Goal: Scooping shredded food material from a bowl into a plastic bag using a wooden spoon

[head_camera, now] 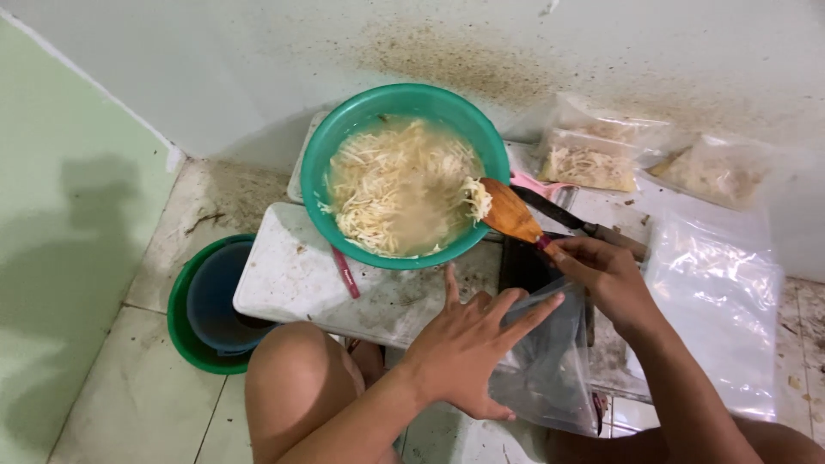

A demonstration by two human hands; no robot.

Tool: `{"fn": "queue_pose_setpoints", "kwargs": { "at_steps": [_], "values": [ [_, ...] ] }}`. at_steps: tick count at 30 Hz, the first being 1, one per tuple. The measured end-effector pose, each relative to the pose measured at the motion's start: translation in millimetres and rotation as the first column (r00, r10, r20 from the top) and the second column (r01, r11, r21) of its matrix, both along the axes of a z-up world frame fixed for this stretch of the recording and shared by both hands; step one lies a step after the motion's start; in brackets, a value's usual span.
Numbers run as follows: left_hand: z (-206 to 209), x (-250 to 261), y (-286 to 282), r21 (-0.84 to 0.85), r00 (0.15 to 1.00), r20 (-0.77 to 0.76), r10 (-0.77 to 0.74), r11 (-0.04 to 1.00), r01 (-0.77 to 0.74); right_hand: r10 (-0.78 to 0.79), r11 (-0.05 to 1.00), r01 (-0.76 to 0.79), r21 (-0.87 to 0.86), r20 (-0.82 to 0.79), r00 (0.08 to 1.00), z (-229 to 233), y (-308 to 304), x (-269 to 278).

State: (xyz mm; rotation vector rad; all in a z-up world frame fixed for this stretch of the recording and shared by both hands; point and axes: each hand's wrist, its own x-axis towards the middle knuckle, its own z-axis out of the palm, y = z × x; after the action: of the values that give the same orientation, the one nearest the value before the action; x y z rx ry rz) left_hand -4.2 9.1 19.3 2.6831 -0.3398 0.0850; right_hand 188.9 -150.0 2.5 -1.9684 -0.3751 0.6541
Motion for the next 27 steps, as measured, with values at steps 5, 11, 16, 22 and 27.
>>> {"fn": "queue_pose_setpoints", "kwargs": {
  "at_steps": [5,11,16,22,27],
  "values": [
    [0.1,-2.2,-0.7,0.025,1.000,-0.001,0.013,1.000,-0.013,-0.055,0.998,0.055,-0.009,0.021,0.998,5.2,3.4,-5.6],
    [5.7,-0.5,1.8,0.031,0.998,-0.057,-0.005,0.999,0.006,-0.031,0.999,0.034,-0.023,0.102,0.994,10.1,1.9,-7.9],
    [6.2,-1.8,0.6,0.066,0.998,-0.056,0.010,0.998,-0.006,-0.046,0.999,0.043,0.025,0.125,0.991,8.2,-1.9,-4.4],
    [10.0,-3.0,1.7,0.044,0.999,-0.035,-0.008,0.999,0.009,-0.009,1.000,0.006,0.018,0.211,0.977,6.7,-4.4,-0.9],
    [9.6,-4.3,3.2,0.090,0.999,-0.032,0.014,0.996,-0.011,-0.044,0.999,0.040,0.024,0.174,0.984,9.9,-1.8,-4.9]
  ]
}}
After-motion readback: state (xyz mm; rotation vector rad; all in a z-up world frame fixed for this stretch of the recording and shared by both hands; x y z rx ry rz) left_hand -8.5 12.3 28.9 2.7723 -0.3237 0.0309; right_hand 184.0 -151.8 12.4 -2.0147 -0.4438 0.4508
